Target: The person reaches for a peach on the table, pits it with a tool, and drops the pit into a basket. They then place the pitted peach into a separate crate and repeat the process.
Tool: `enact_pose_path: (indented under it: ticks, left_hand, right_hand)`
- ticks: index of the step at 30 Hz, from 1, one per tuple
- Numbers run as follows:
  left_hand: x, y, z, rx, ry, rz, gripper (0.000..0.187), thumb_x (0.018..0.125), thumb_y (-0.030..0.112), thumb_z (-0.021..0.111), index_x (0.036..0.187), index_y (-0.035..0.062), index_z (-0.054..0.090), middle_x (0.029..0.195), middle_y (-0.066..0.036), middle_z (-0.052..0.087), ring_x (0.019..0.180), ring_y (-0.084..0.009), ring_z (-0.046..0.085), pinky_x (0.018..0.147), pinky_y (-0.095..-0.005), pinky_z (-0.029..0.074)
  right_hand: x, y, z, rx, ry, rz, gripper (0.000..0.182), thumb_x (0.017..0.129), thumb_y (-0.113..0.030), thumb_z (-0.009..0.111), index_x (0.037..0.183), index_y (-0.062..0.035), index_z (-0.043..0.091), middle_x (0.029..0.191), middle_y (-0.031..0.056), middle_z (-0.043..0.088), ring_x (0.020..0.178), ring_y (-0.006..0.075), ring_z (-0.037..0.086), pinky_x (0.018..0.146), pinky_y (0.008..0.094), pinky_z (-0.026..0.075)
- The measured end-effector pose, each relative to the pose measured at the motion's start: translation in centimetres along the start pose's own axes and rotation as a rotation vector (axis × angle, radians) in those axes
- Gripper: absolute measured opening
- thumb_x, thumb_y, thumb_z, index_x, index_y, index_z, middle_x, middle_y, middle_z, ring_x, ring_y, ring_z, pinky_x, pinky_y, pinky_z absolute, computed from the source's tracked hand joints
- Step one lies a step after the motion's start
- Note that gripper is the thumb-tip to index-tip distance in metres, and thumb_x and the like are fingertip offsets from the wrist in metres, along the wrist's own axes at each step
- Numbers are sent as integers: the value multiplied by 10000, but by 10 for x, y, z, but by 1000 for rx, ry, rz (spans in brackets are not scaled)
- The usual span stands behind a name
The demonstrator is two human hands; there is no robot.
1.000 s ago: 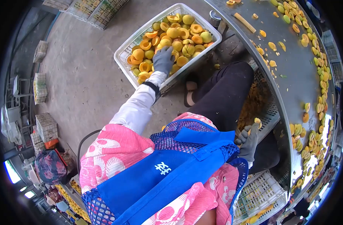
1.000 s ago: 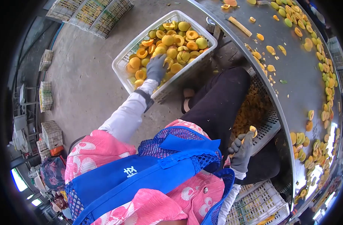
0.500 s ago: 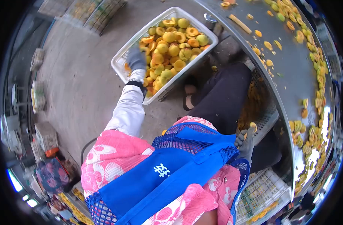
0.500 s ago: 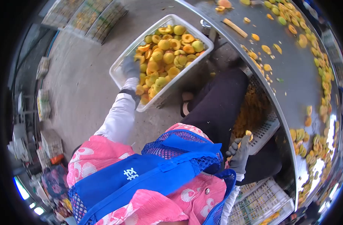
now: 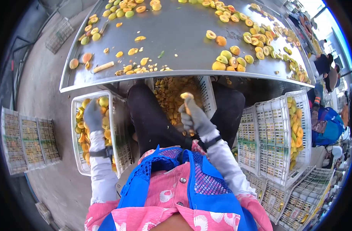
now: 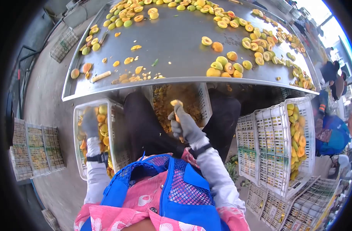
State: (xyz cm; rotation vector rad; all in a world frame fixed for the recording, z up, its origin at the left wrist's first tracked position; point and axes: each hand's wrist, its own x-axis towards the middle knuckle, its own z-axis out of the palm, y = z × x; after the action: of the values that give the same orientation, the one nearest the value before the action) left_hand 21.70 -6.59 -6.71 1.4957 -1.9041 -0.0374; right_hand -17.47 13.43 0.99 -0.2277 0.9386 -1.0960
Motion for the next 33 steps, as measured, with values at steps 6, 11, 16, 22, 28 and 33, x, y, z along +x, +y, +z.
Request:
enact_pose_path:
  ticks: [6, 11, 16, 22, 28, 33]
  left_hand:
    - [68, 341, 100, -531, -547, 474, 382, 861, 175, 617, 1240, 132, 612, 1104, -128, 643, 1026, -334, 609, 871, -396, 500]
    - [82, 445, 237, -563, -865, 631, 446, 865, 224, 655, 1278, 78, 572, 1122, -148, 641, 1036, -292, 624, 882, -359, 496]
    - [89, 457, 259, -576, -1055, 384, 450, 849, 247, 699, 1256, 104, 572, 1063, -97, 667, 954, -281, 647, 855, -339, 507]
    - [63, 400, 140, -1407, -1057, -47, 272, 971, 159, 552, 1181, -13, 536, 1060, -64, 643, 935, -170, 626, 820, -280, 505]
    - [31, 361, 100, -1079, -632, 431, 201, 933, 126, 582, 1068, 0, 501, 1046, -144, 655, 924, -230, 637, 814, -335, 508]
    - [26, 357, 72, -948, -421, 500, 252, 888, 111, 589, 1109, 21, 510, 893, -167, 557, 811, -309, 578, 749, -346, 489]
  right_hand:
    - [25, 20, -33, -33, 315, 59, 522, 939, -610, 472, 827, -104, 535, 580, -40, 425, 441, 85, 385, 397, 271, 329]
    - [-20, -13, -58, -6, 394, -27, 498, 959, -574, 460, 856, -94, 543, 584, -44, 425, 451, 76, 381, 408, 258, 333]
    - [-25, -38, -73, -166, 589, -183, 428, 975, -511, 483, 893, -94, 538, 546, -34, 438, 398, 75, 383, 370, 260, 344]
    - [-16, -75, -43, -204, 406, -400, 355, 991, -417, 514, 868, -85, 536, 585, -22, 451, 429, 55, 415, 366, 227, 378]
    - [-18, -57, -2, -423, 508, -488, 327, 1002, -360, 508, 887, -57, 555, 606, -19, 484, 471, 49, 454, 389, 235, 383]
    - [-19, -38, 16, -477, 506, -694, 297, 1006, -310, 512, 919, -34, 577, 626, -15, 498, 501, 55, 482, 415, 245, 387]
